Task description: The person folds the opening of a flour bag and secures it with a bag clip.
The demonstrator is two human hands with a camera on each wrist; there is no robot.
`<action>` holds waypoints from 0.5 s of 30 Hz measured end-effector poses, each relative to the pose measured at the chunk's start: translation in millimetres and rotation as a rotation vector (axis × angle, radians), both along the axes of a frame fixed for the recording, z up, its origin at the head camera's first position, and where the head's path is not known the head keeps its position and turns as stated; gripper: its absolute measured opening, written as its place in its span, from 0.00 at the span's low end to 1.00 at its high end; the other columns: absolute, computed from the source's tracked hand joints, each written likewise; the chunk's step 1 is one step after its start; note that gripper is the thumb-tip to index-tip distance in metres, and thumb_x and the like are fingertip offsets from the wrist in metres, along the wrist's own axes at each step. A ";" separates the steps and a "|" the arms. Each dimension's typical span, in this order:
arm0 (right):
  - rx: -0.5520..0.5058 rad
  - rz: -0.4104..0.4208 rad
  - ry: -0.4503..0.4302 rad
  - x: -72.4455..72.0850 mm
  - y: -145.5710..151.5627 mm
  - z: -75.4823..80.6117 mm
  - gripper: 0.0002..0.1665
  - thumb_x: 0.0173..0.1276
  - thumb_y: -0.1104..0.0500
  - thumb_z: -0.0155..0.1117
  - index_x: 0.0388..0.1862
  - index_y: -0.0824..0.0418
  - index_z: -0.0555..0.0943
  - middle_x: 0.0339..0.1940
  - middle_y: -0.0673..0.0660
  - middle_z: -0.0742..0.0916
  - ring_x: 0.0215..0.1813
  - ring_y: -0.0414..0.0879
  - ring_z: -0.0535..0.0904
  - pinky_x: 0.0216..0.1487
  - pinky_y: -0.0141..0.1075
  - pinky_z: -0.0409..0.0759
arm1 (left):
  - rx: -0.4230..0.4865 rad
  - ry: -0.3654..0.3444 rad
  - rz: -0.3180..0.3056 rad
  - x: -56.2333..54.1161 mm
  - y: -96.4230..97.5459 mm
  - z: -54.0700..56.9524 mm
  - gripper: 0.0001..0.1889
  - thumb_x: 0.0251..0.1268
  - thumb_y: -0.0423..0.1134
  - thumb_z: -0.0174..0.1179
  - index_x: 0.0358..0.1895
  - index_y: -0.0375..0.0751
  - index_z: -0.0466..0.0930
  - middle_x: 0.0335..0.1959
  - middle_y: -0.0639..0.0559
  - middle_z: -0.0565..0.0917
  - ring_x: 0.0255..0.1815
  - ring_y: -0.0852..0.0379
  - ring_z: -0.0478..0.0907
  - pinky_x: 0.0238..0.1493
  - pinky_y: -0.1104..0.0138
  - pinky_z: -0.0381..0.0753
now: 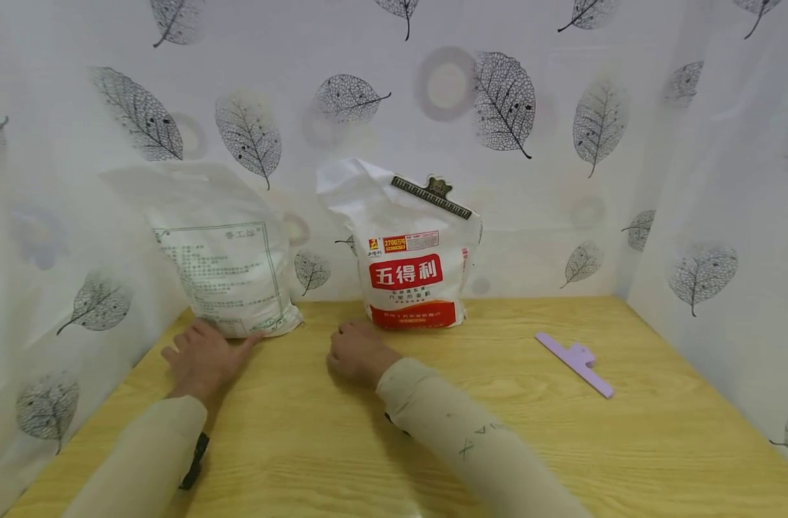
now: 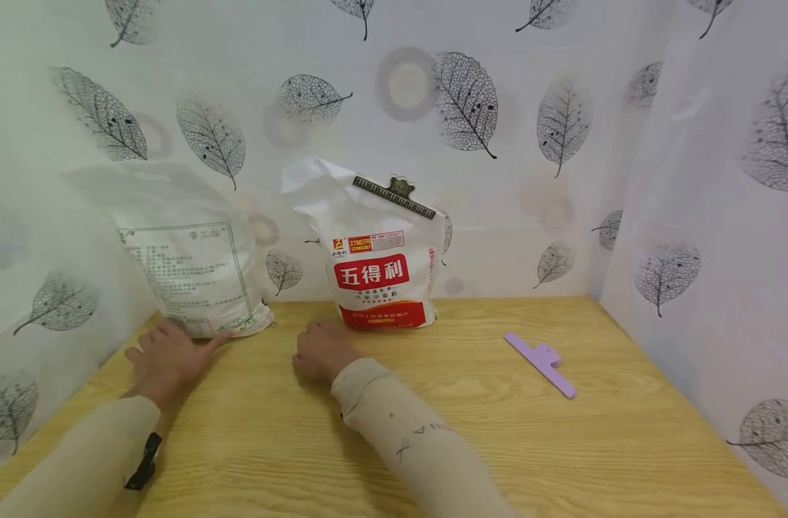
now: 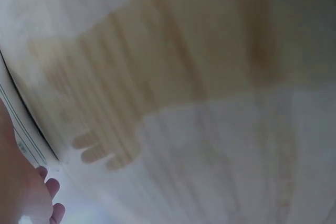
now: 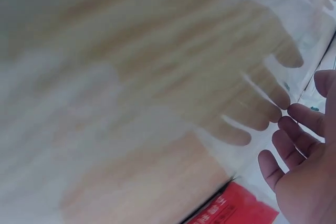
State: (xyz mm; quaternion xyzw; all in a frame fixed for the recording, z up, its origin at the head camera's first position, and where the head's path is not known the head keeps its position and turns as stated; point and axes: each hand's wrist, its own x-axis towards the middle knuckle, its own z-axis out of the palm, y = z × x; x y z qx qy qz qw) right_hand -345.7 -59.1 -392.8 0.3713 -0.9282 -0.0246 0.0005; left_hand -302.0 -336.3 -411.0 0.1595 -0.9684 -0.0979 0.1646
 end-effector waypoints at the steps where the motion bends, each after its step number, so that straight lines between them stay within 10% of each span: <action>1: 0.007 0.006 -0.003 -0.5 -3.5 -0.4 0.24 0.78 0.46 0.45 0.56 0.58 0.82 0.57 0.55 0.81 0.62 0.48 0.74 0.69 0.40 0.67 | 0.002 0.014 0.001 -0.2 -3.0 -0.6 0.68 0.51 0.85 0.45 0.61 0.11 0.53 0.49 0.14 0.67 0.47 0.22 0.65 0.47 0.32 0.59; 7: 0.003 -0.002 -0.030 -1.3 -23.1 -0.1 0.25 0.77 0.41 0.48 0.58 0.54 0.80 0.67 0.52 0.78 0.69 0.48 0.70 0.72 0.42 0.65 | -0.046 0.092 -0.028 -3.4 -19.8 -4.1 0.73 0.48 0.85 0.50 0.70 0.13 0.41 0.60 0.12 0.63 0.56 0.20 0.61 0.50 0.33 0.56; 15: -0.023 -0.007 -0.122 -6.6 -39.6 -1.6 0.36 0.74 0.36 0.52 0.75 0.50 0.66 0.78 0.47 0.68 0.77 0.49 0.61 0.75 0.52 0.60 | 0.010 -0.032 -0.052 -12.4 -28.4 -3.2 0.76 0.49 0.87 0.44 0.72 0.15 0.28 0.67 0.09 0.53 0.66 0.18 0.54 0.57 0.30 0.52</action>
